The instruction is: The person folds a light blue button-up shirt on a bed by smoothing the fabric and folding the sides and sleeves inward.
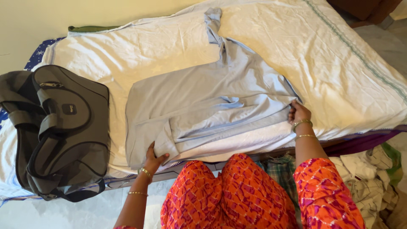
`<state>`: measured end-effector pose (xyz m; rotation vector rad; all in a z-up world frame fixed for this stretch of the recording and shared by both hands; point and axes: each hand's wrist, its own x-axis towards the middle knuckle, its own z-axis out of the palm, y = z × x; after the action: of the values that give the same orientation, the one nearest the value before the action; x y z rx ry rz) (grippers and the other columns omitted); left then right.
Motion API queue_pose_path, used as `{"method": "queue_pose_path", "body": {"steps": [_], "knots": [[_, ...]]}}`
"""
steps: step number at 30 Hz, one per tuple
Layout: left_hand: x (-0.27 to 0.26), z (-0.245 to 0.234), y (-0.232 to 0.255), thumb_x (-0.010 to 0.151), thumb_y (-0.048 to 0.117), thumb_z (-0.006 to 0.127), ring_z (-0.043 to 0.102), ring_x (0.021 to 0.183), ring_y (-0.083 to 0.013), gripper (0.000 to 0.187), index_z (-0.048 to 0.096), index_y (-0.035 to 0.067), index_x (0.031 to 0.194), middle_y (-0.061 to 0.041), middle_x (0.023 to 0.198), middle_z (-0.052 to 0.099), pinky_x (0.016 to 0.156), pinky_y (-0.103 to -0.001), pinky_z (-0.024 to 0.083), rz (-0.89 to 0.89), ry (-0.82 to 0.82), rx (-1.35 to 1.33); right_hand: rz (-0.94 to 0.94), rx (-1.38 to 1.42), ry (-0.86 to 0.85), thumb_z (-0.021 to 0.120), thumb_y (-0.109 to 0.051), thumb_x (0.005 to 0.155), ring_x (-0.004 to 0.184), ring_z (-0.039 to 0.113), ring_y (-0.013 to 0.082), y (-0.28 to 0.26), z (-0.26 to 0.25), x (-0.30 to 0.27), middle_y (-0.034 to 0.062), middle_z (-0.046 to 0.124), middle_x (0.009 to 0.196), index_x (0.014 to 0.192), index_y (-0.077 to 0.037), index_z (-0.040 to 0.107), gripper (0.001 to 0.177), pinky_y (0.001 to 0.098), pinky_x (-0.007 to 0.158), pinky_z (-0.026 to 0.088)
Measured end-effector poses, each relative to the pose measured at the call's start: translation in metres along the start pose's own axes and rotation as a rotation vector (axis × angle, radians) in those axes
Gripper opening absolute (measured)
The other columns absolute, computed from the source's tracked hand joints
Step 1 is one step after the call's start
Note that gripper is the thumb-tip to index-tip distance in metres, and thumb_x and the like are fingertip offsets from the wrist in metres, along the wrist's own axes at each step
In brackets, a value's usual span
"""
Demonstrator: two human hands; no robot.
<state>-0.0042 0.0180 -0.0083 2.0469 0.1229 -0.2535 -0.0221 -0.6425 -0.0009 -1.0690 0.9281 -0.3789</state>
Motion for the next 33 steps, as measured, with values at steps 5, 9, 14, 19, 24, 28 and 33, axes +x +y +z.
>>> {"method": "queue_pose_path", "body": {"steps": [5,9,14,19,24,28,33], "knots": [[-0.002,-0.015,-0.016,0.087,0.019,0.078,0.049,0.088,-0.0230,0.085,0.039,0.014,0.162,-0.013,0.103,0.055,0.074,-0.034,0.047,-0.107,-0.050,-0.192,-0.065,0.180,-0.022,0.075,-0.028,0.093,0.044,0.041,0.0080,0.017,-0.011,0.001,-0.0042,0.055,0.061,0.092,-0.014,0.073,0.014,0.0255,0.040,0.028],[0.005,-0.023,-0.014,0.091,0.019,0.067,0.051,0.092,-0.0137,0.070,0.043,0.014,0.157,-0.003,0.116,0.057,0.072,-0.030,0.049,-0.169,-0.136,-0.592,-0.116,0.132,0.028,0.074,-0.041,0.097,0.042,0.040,0.0114,0.022,0.003,-0.015,-0.0008,0.050,0.058,0.085,-0.008,0.067,0.035,0.0285,0.038,0.028],[-0.002,-0.026,0.008,0.090,0.014,0.058,0.061,0.109,-0.0156,0.060,0.047,0.014,0.148,-0.001,0.129,0.061,0.086,-0.039,0.058,-0.229,-0.115,-0.841,-1.014,-0.415,0.078,0.086,-0.018,0.100,0.063,0.057,0.0078,0.042,0.014,-0.025,0.0026,0.067,0.080,0.093,-0.001,0.068,0.025,0.0256,0.055,0.047],[0.003,-0.022,0.008,0.087,0.018,0.048,0.060,0.107,-0.0195,0.052,0.065,0.017,0.136,0.000,0.126,0.066,0.086,-0.041,0.053,-0.378,0.047,-0.800,-0.525,-0.131,0.046,0.080,-0.009,0.098,0.053,0.051,0.0074,0.042,0.018,-0.020,0.0011,0.062,0.072,0.084,-0.007,0.062,0.023,0.0277,0.041,0.036],[0.026,-0.019,-0.015,0.088,0.019,0.053,0.064,0.100,-0.0249,0.049,0.067,0.014,0.134,-0.007,0.117,0.069,0.079,-0.040,0.052,-0.329,0.073,-1.263,-0.440,0.036,-0.037,0.079,-0.003,0.096,0.052,0.055,0.0079,0.037,0.005,-0.008,0.0003,0.064,0.071,0.082,-0.008,0.059,0.025,0.0265,0.042,0.038],[0.014,-0.003,-0.021,0.087,0.034,0.053,0.065,0.096,-0.0264,0.048,0.067,0.013,0.128,-0.008,0.114,0.070,0.078,-0.041,0.053,-0.299,0.157,-1.456,-0.383,0.051,-0.088,0.078,-0.003,0.094,0.046,0.049,0.0094,0.036,-0.002,-0.009,0.0022,0.059,0.063,0.081,-0.009,0.060,0.023,0.0257,0.040,0.036],[-0.021,0.000,-0.006,0.082,0.067,0.052,0.067,0.090,-0.0273,0.067,0.066,0.010,0.115,-0.009,0.107,0.071,0.074,-0.043,0.055,-0.296,0.240,-1.724,-0.412,0.049,-0.081,0.079,-0.003,0.093,0.047,0.051,0.0094,0.035,-0.002,-0.007,0.0024,0.059,0.064,0.081,-0.008,0.061,0.022,0.0252,0.041,0.037]]}}
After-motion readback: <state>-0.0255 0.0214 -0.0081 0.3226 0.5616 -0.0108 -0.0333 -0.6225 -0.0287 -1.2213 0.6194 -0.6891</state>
